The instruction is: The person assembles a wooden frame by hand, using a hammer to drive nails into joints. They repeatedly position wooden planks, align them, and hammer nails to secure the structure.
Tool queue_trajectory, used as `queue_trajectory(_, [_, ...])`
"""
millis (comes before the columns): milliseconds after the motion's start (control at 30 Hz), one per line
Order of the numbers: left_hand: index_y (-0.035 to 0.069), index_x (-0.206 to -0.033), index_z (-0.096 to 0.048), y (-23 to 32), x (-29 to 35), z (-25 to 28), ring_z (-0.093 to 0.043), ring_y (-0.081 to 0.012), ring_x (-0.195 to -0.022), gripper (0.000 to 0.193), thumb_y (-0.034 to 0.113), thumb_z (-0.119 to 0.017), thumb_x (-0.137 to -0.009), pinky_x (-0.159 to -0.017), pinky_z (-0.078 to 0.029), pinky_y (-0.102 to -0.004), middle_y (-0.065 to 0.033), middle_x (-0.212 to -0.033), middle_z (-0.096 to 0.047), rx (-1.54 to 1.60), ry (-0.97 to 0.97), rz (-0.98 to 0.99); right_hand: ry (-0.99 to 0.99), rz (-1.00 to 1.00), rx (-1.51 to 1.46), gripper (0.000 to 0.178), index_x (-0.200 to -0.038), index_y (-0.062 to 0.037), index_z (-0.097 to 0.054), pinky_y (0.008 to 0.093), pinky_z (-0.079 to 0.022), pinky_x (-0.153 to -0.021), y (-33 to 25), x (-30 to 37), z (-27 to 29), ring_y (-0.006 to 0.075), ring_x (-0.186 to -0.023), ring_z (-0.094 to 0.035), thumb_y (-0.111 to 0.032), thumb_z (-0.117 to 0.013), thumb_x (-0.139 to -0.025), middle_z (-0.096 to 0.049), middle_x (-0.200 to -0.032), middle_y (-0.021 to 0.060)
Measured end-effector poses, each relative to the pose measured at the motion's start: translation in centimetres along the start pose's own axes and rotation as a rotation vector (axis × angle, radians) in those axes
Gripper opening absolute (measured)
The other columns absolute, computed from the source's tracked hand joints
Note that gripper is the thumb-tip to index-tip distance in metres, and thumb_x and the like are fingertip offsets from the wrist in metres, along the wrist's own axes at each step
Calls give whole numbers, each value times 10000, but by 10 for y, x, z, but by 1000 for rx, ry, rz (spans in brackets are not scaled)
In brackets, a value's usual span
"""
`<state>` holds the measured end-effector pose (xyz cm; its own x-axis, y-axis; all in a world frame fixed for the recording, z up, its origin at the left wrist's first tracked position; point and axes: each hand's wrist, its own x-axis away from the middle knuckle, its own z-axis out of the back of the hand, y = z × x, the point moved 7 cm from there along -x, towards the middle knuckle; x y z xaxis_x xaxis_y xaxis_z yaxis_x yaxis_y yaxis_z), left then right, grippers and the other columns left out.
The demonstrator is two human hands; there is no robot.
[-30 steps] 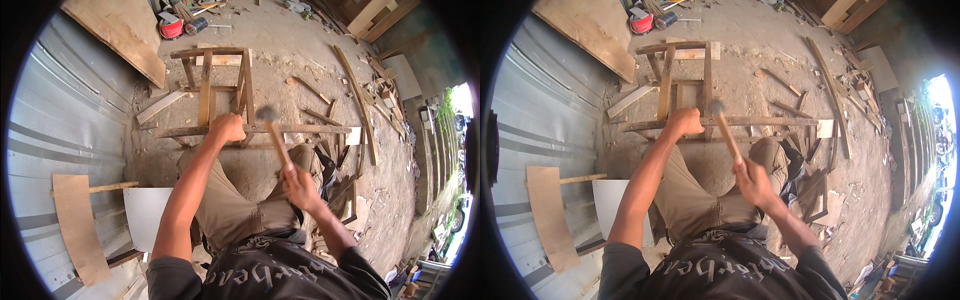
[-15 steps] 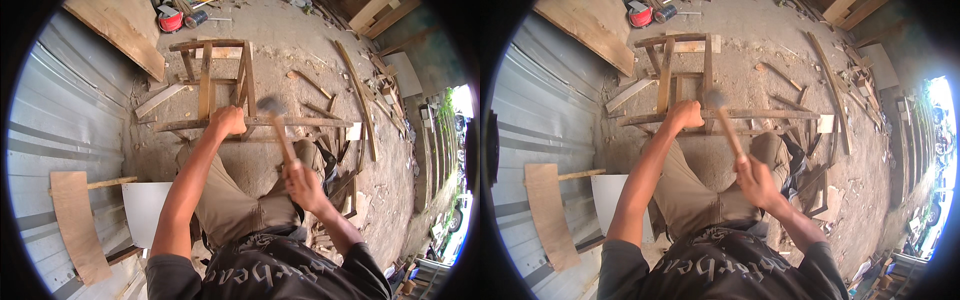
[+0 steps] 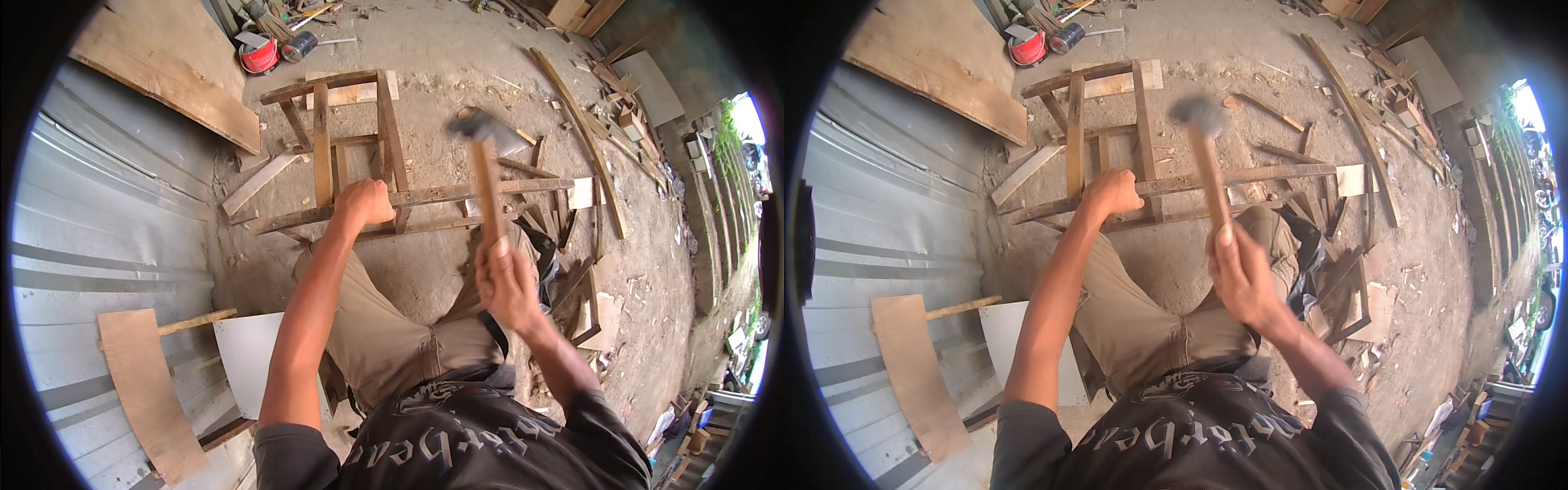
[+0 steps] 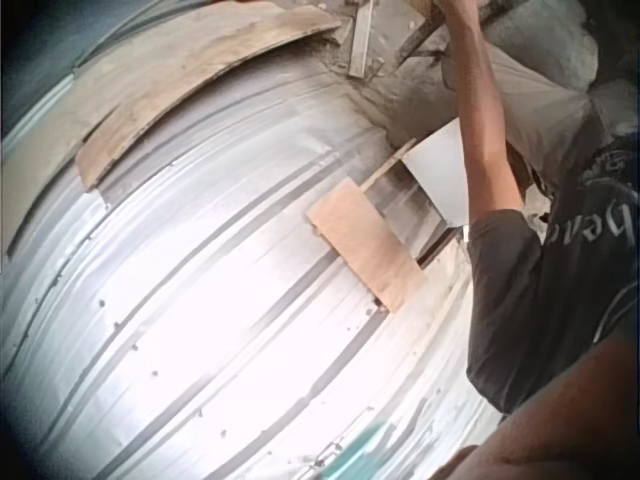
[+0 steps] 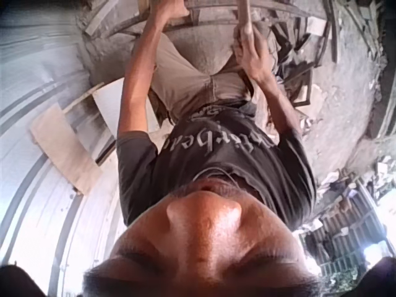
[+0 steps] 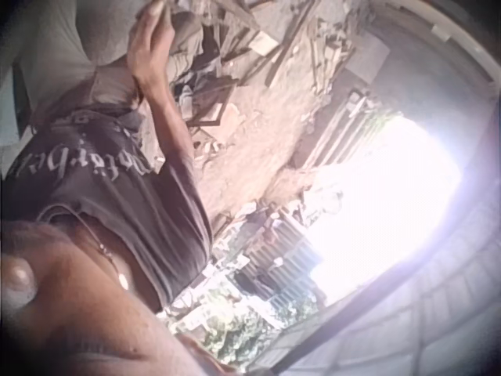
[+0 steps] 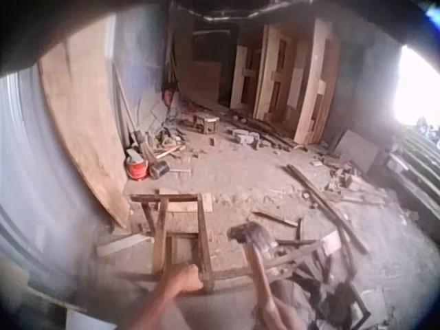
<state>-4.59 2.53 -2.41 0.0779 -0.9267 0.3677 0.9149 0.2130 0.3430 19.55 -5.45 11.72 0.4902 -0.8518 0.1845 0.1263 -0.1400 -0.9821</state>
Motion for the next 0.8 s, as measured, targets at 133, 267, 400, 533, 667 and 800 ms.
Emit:
queue_trajectory(133, [-50,-901,-699,5,1,2,-675,-409,-894,356,217,-675,-667,-812,-546,-469,-268,-926,-690,19,-43,48,13,291,38,462,-897,-14,-488,266,-326,-439,-13,-17,-1,76,-508,-404,-421,-343,-1057,-419,-586,-29])
queue_trajectory(267, [-47,-942,-693,11,0,5,-667,-413,-931,394,231,-685,-662,-825,-541,-466,-270,-970,-686,-43,-6,-31,-58,-118,430,463,-883,-2,-503,354,-367,-482,122,-8,9,147,-550,-451,-416,-381,-1052,-469,-616,19])
queue_trajectory(400, [-52,-978,-682,3,4,0,-660,-408,-966,480,315,-722,-671,-846,-534,-460,-267,-998,-683,-36,15,-26,-22,-587,-164,467,-873,-55,-499,270,-326,-444,148,82,10,82,-517,-388,-485,-415,-1032,-405,-617,-30])
queue_trajectory(533, [-32,-955,-669,11,-3,2,-680,-373,-880,595,487,-775,-684,-796,-544,-445,-229,-909,-693,-75,-9,-132,114,-535,-178,390,-882,-75,-505,239,-301,-414,144,101,39,49,-484,-383,-442,-503,-1012,-406,-608,-58])
queue_trajectory(667, [-24,-824,-656,28,7,4,-696,-331,-756,717,667,-765,-668,-688,-549,-432,-189,-759,-683,-33,173,-153,339,-296,-141,279,-929,-74,-558,226,-315,-427,137,81,95,44,-505,-427,-342,-555,-1007,-471,-628,-61])
queue_trajectory(800, [-4,-602,-590,30,2,5,-662,-295,-603,715,686,-766,-665,-569,-519,-426,-186,-602,-624,-104,134,-20,678,51,37,241,-974,-71,-558,177,-255,-444,96,42,181,-4,-533,-347,-292,-490,-1040,-436,-677,-72])
